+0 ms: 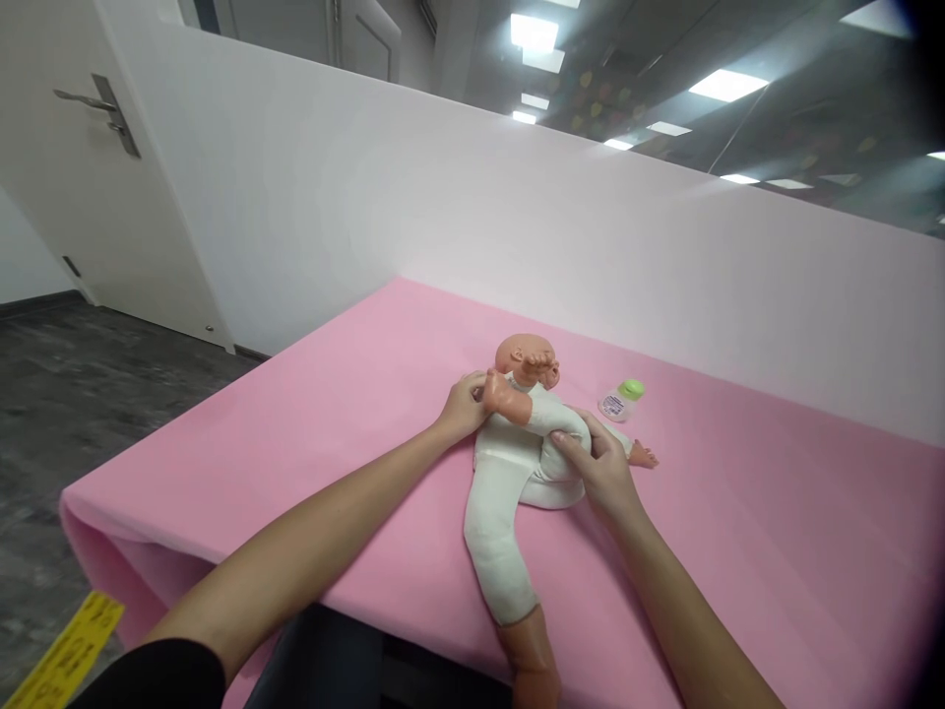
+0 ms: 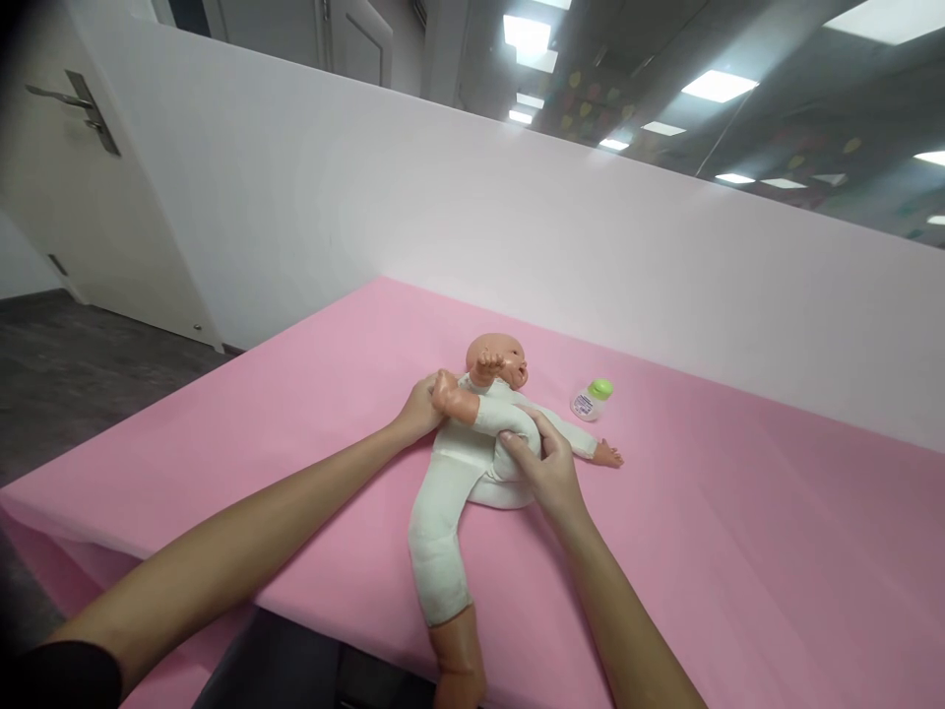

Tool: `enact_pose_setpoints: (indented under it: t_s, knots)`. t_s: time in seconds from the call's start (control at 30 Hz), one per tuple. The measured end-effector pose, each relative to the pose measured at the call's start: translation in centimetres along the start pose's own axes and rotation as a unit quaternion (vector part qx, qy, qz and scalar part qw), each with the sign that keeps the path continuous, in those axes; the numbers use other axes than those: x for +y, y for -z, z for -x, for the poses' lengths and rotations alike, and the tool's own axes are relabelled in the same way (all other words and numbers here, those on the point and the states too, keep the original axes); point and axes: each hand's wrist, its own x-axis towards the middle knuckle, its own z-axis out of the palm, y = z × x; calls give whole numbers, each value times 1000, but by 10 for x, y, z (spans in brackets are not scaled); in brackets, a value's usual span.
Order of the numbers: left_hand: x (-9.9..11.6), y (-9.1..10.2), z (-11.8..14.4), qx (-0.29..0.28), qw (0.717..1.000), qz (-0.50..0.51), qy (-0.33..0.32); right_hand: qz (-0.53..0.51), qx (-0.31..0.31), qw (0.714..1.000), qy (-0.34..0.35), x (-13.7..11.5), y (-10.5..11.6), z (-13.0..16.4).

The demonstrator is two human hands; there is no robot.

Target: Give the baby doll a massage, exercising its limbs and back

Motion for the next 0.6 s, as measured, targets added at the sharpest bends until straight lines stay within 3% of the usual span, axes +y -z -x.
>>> enact_pose_setpoints:
  t_s: [0.2, 0.47, 0.6]
  knots:
    - [-13, -2, -6, -9, 1000, 13, -18, -15, -19, 1000, 18, 4, 1, 0]
    - [13, 3, 1, -40, 999, -12, -20, 7, 39, 999, -29, -1, 0, -1]
    - [12, 3, 0, -33, 999, -16, -1, -2, 27, 999, -18, 3, 1, -1]
